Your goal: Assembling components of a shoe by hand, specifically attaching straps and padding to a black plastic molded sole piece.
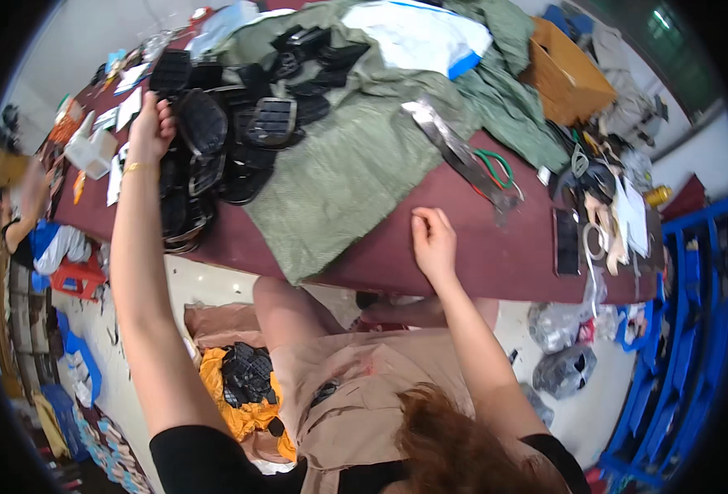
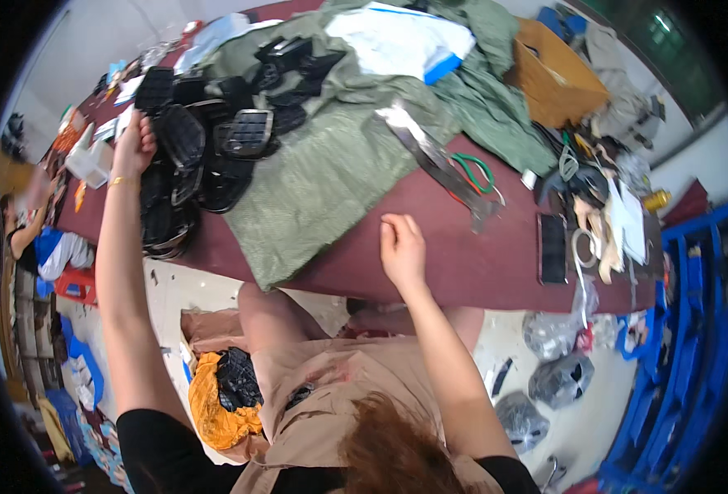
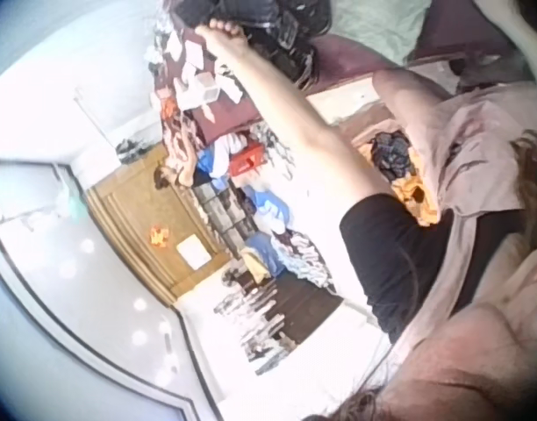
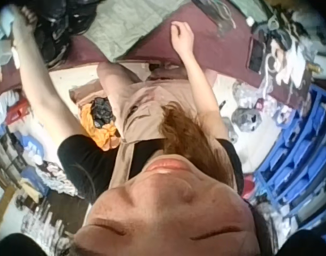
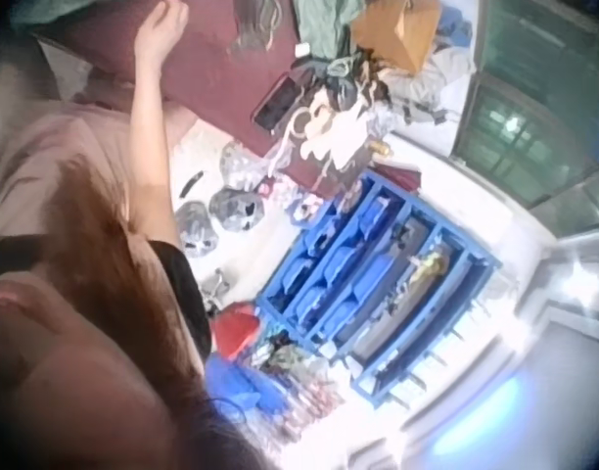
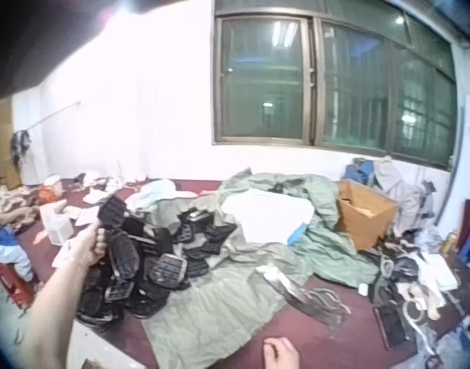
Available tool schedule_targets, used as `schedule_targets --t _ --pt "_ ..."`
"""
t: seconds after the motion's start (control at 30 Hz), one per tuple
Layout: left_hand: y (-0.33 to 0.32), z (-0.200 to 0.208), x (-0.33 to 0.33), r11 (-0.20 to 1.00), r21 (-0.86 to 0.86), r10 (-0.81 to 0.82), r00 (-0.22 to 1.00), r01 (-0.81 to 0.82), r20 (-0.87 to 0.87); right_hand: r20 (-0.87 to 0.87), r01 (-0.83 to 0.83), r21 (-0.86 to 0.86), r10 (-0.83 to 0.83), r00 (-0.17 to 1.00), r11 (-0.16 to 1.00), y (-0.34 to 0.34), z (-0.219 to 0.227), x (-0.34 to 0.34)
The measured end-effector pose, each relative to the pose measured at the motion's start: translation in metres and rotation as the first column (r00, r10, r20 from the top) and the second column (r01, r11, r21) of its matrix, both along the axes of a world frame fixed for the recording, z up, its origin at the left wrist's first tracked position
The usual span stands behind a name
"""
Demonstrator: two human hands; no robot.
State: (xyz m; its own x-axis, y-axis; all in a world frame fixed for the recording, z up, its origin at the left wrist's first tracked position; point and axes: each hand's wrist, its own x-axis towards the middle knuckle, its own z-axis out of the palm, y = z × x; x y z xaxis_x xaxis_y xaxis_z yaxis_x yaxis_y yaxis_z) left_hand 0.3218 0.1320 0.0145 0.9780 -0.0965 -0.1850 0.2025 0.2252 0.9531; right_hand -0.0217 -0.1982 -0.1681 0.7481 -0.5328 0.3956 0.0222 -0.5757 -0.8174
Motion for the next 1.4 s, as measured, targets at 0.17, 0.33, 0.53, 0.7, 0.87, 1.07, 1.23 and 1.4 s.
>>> schedule_targets --t 0.17,0.33,0.53,0.7,0.87,1.07,1.23,1.4 --pt "-0.11 -0.048 -0.17 0.931 0.349 -0.176 0.971 0.111 0.16 -0.006 0.01 0.046 -0.01 1.0 0.999 -0.012 -0.004 -0.002" --pt "-0.15 -0.159 -0.297 0.62 0.641 -0.673 0.726 0.451 0.14 0.096 0.018 -0.066 -0.012 0.995 0.998 -0.062 0.009 0.035" --pt "-0.182 -0.151 -0.335 0.831 0.19 -0.536 0.844 0.523 0.023 -0.158 0.055 -0.76 -0.266 0.951 0.648 -0.129 0.027 0.057" --pt "-0.24 -0.151 -0.324 0.818 -0.26 -0.535 0.845 0.513 -0.016 -0.383 -0.274 -0.571 0.044 0.923 0.774 -0.095 0.068 0.024" --pt "-0.251 -0.157 -0.318 0.593 -0.763 -0.6 0.774 0.257 -0.205 -0.49 -0.486 -0.557 0.206 0.847 0.673 -0.024 0.103 -0.049" --pt "-0.215 -0.119 -0.3 0.702 -0.644 -0.44 0.896 0.303 -0.058 -0.086 -0.235 0.649 0.377 0.922 0.724 0.007 0.059 -0.077" --pt "-0.202 -0.076 -0.268 0.561 -0.358 -0.799 0.601 0.747 0.0 0.296 -0.549 0.802 0.642 0.707 0.235 0.006 0.036 -0.027" --pt "-0.209 -0.073 -0.137 0.556 0.795 -0.72 0.619 0.243 0.314 0.321 -0.498 0.866 0.709 0.628 0.048 0.005 0.05 0.023"
